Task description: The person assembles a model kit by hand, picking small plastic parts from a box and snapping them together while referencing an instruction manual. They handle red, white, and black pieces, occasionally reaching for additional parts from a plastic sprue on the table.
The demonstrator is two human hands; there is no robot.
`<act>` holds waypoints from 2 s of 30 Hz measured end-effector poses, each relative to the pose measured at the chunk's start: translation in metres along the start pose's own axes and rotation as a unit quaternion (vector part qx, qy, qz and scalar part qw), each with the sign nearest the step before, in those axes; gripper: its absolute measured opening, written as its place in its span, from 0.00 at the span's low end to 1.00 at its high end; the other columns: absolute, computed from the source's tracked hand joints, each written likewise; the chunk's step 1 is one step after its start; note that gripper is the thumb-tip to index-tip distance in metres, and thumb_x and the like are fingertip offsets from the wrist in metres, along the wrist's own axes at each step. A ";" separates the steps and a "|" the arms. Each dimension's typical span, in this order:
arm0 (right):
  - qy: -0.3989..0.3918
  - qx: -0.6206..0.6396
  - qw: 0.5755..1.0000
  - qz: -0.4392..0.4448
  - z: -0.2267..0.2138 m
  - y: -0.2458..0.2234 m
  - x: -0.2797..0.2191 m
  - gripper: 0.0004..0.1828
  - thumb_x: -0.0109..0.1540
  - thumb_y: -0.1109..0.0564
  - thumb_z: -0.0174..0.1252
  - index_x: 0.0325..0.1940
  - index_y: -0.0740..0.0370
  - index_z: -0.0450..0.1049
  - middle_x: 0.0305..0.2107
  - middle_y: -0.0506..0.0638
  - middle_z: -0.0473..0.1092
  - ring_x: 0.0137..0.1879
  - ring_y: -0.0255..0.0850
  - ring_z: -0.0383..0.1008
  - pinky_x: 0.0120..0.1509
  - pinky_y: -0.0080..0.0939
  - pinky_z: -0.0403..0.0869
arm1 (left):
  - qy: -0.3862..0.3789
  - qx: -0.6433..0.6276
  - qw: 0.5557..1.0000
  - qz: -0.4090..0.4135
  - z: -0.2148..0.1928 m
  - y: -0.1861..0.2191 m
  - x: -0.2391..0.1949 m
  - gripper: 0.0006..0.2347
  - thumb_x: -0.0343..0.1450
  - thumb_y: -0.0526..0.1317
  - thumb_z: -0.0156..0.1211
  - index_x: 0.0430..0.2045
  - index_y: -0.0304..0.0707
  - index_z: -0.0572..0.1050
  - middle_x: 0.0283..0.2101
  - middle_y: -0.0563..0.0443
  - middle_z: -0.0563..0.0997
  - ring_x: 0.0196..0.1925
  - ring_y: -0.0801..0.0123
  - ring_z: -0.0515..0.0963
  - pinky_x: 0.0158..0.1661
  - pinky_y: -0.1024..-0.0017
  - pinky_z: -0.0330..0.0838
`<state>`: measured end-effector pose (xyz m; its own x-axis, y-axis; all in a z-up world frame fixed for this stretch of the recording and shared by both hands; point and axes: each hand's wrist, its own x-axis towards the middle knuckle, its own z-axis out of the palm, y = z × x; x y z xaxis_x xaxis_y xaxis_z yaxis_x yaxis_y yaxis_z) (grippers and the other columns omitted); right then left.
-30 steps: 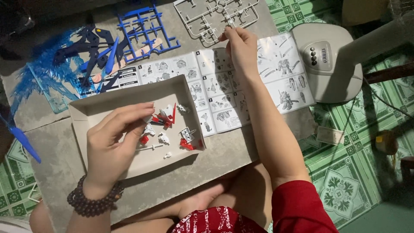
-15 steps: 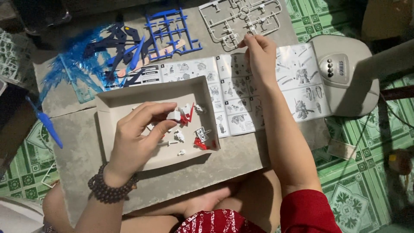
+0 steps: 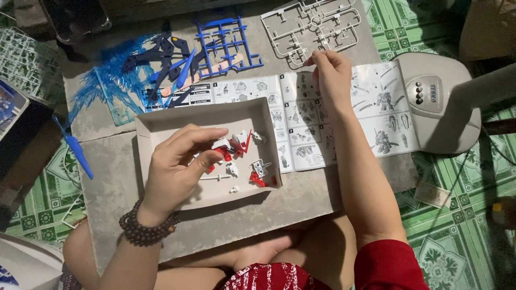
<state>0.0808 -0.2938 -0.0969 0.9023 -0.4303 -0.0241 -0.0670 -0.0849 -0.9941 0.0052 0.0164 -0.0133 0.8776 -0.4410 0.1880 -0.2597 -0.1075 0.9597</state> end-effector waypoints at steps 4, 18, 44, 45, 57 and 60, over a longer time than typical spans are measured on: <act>0.007 -0.006 1.000 0.006 0.000 0.000 -0.001 0.12 0.61 0.55 0.51 0.26 0.61 0.75 0.12 0.40 0.59 0.19 0.26 0.55 0.22 0.24 0.53 | 0.004 -0.040 0.999 -0.010 -0.003 -0.004 -0.003 0.11 0.66 0.36 0.57 0.41 0.34 0.75 0.34 0.54 0.73 0.26 0.82 0.69 0.26 0.88 0.61; 0.058 -0.110 0.974 -0.189 0.006 0.009 -0.002 0.11 0.60 0.58 0.51 0.29 0.67 0.75 0.20 0.46 0.69 0.23 0.29 0.58 0.27 0.27 0.60 | 0.024 0.008 0.999 0.023 0.000 0.003 -0.002 0.14 0.67 0.35 0.57 0.46 0.33 0.71 0.34 0.54 0.71 0.30 0.79 0.69 0.30 0.85 0.65; -0.271 -0.154 0.832 -0.459 0.057 -0.071 -0.113 0.07 0.55 0.63 0.57 0.35 0.68 0.72 0.20 0.51 0.68 0.23 0.41 0.66 0.29 0.36 0.65 | 0.086 0.072 0.994 0.000 0.006 0.005 -0.001 0.08 0.65 0.26 0.59 0.37 0.26 0.72 0.34 0.45 0.77 0.30 0.73 0.75 0.32 0.83 0.70; -0.296 -0.117 0.853 -0.414 0.054 -0.072 -0.108 0.07 0.57 0.62 0.52 0.34 0.68 0.73 0.17 0.49 0.68 0.21 0.37 0.64 0.27 0.32 0.63 | 0.093 0.076 0.993 0.014 0.006 0.001 -0.001 0.09 0.66 0.26 0.59 0.38 0.25 0.71 0.32 0.44 0.78 0.28 0.74 0.75 0.29 0.83 0.70; 0.032 0.229 0.971 -0.061 -0.010 -0.023 -0.011 0.14 0.56 0.51 0.53 0.22 0.62 0.72 0.05 0.39 0.51 0.11 0.27 0.40 0.16 0.29 0.43 | 0.068 0.129 0.989 -0.003 0.010 0.006 0.000 0.10 0.68 0.24 0.55 0.43 0.23 0.72 0.38 0.43 0.74 0.29 0.74 0.67 0.29 0.83 0.61; 0.054 0.221 0.972 -0.062 -0.011 -0.005 0.001 0.15 0.56 0.49 0.53 0.22 0.62 0.72 0.05 0.40 0.52 0.10 0.27 0.41 0.14 0.28 0.43 | 0.064 0.138 0.988 -0.012 0.011 0.007 0.001 0.10 0.69 0.25 0.56 0.43 0.24 0.72 0.39 0.45 0.74 0.28 0.75 0.65 0.28 0.84 0.58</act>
<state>0.0777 -0.3036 -0.0908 0.8403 -0.5353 0.0855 0.2496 0.2421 -0.9376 -0.0007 0.0055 -0.0083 0.9240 -0.3204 0.2088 -0.3233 -0.3626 0.8741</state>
